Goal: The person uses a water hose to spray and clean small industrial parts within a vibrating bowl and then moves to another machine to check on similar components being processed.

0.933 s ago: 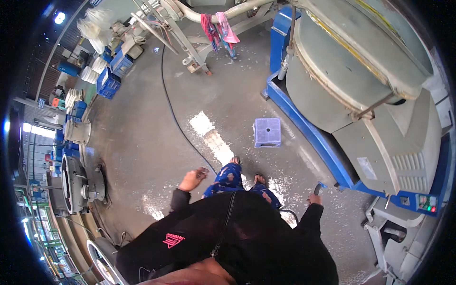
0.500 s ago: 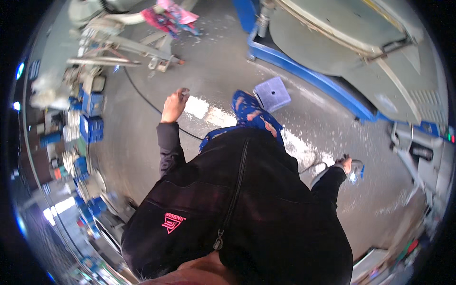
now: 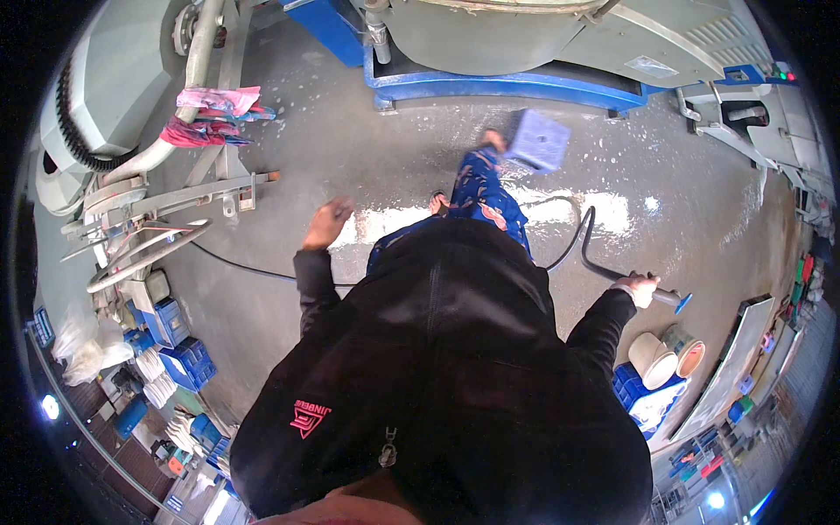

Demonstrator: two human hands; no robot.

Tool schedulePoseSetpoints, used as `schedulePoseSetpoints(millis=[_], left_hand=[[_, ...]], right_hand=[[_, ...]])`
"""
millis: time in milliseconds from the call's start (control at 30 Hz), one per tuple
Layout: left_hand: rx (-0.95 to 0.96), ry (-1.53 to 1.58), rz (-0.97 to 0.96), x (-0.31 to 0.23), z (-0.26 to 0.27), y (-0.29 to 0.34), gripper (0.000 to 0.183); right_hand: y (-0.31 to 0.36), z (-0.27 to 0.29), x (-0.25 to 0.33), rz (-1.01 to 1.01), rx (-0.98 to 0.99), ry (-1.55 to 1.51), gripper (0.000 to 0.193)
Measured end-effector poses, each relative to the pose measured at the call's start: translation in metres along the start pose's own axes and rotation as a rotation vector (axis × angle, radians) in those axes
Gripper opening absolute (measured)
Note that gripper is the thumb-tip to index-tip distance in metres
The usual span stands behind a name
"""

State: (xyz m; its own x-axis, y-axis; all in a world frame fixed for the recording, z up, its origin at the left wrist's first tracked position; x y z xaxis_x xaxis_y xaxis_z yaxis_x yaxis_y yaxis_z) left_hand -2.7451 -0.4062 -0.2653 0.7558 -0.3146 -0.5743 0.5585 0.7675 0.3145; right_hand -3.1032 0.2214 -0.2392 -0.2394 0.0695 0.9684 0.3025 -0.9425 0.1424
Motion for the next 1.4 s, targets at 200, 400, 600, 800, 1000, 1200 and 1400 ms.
schedulePoseSetpoints(millis=[200,400,600,800,1000,1200,1400], left_hand=[[-0.038,-0.159,0.242,0.072,0.046,0.025,0.026],[-0.359,-0.131,0.077,-0.056,0.080,-0.120,0.029],[-0.723,-0.109,0.067,-0.099,0.086,-0.309,0.034],[-0.561,0.915,0.441,-0.100,0.025,-0.367,0.039],[-0.611,1.136,0.616,-0.052,-0.003,-0.437,0.043],[-0.731,0.232,0.372,0.055,-0.069,-0.552,0.037],[-0.575,0.078,0.393,-0.007,-0.088,-0.569,0.035]], right_hand=[[0.012,-0.017,-0.030,-0.068,-0.017,0.152,0.023],[0.061,-0.053,0.006,0.796,0.404,0.812,0.042],[0.065,-0.096,-0.037,1.286,0.457,0.825,0.031],[0.060,-0.143,-0.090,1.000,0.698,0.506,0.020],[0.092,-0.178,-0.074,0.832,0.606,0.610,0.021],[0.153,-0.222,-0.054,0.816,0.642,0.762,0.021],[0.218,-0.225,-0.041,0.736,0.680,0.938,0.021]])
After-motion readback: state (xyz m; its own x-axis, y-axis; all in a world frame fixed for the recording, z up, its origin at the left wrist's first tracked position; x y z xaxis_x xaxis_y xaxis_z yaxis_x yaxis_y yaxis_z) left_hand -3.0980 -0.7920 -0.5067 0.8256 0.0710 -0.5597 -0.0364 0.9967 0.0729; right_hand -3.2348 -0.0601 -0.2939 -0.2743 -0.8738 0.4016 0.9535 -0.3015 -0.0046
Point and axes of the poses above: each hand's wrist, its own y-axis away from the middle knuckle, its own z-axis out of the back of the hand, x = y × z, the point moved 8 cm from there along -y, towards the middle knuckle, and after that the axes turned 13 degrees about -x, right-handed, at the moved point
